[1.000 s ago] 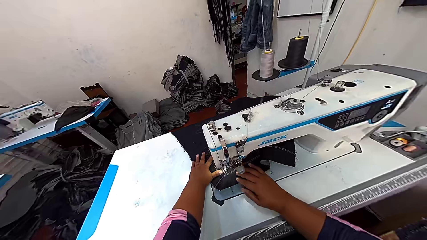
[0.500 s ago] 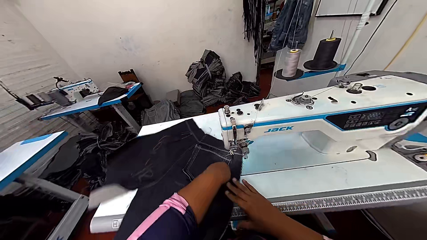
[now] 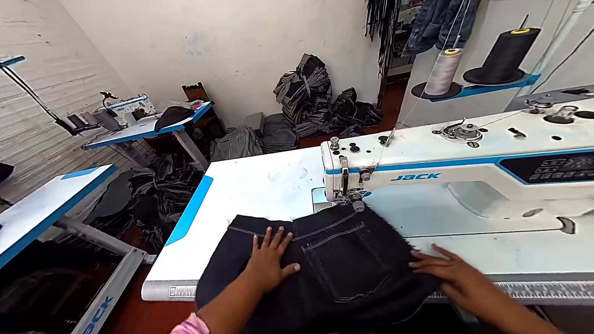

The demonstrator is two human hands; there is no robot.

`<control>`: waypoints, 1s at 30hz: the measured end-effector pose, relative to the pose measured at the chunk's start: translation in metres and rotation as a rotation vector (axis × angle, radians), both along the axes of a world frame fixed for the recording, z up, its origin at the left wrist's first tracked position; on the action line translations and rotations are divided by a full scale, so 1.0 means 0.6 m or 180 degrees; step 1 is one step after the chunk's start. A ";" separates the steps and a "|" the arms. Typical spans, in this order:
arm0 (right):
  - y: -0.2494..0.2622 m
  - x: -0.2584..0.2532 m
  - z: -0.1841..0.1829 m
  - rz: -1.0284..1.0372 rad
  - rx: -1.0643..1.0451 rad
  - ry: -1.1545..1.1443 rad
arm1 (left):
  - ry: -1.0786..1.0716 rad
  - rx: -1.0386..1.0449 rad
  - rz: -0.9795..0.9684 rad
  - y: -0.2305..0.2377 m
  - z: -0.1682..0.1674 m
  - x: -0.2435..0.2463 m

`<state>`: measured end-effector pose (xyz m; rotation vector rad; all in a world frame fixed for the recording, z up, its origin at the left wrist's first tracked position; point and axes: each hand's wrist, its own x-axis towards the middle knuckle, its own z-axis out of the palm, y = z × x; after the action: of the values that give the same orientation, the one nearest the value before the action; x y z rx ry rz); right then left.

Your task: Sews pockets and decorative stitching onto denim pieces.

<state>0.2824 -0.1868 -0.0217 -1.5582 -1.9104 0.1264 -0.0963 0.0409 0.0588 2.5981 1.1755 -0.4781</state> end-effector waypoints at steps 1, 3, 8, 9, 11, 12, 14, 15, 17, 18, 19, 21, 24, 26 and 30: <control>-0.017 0.039 0.008 -0.0172 -0.0164 0.0052 | -0.0038 -0.0036 -0.0039 -0.030 -0.004 0.024; -0.045 0.103 0.035 -0.0492 -0.0559 0.0138 | -0.0094 -0.0095 -0.0132 -0.071 -0.011 0.076; -0.055 0.129 0.158 -0.1774 -0.2121 -0.0433 | -0.0266 -0.0193 -0.0314 -0.099 -0.014 0.181; -0.038 0.100 0.186 -0.1976 -0.2301 -0.0704 | -0.0259 -0.0201 -0.0297 -0.093 -0.011 0.195; 0.013 0.017 0.195 -0.1912 -0.1865 -0.0675 | -0.0209 -0.0210 -0.0240 -0.078 -0.007 0.216; 0.043 -0.026 0.182 -0.1775 -0.1899 -0.0581 | -0.0204 -0.0239 -0.0240 -0.068 -0.008 0.223; 0.094 -0.083 0.142 -0.1624 -0.2436 -0.0523 | -0.0450 -0.0355 -0.0343 -0.042 -0.011 0.217; 0.109 -0.089 0.115 -0.1658 -0.2506 -0.0572 | -0.0833 -0.0372 -0.0429 -0.023 -0.019 0.200; 0.123 -0.078 0.083 -0.1685 -0.2327 -0.0720 | -0.1610 -0.0119 -0.0760 0.022 -0.048 0.151; 0.126 -0.072 0.080 -0.1578 -0.2326 -0.0751 | -0.1809 0.0003 -0.0938 0.042 -0.057 0.131; 0.129 -0.069 0.082 -0.1436 -0.2410 -0.0739 | -0.1798 0.0040 -0.1070 0.055 -0.058 0.116; 0.122 -0.056 0.099 -0.1107 -0.2577 -0.0499 | -0.1611 0.0097 -0.1126 0.054 -0.054 0.107; 0.049 0.003 0.124 -0.1355 -0.1094 0.0501 | -0.1768 0.0545 -0.1150 0.032 -0.039 0.135; -0.035 0.064 0.115 -0.2182 0.0297 0.1051 | -0.2229 0.0925 -0.1445 0.013 -0.056 0.173; -0.262 0.196 0.017 -0.4733 0.1005 0.2226 | -0.1742 0.0663 -0.1713 -0.043 -0.104 0.228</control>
<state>0.4000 -0.3439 -0.0115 -1.9298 -0.0015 -0.2421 0.0404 0.0151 -0.0034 2.9275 0.3618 0.2812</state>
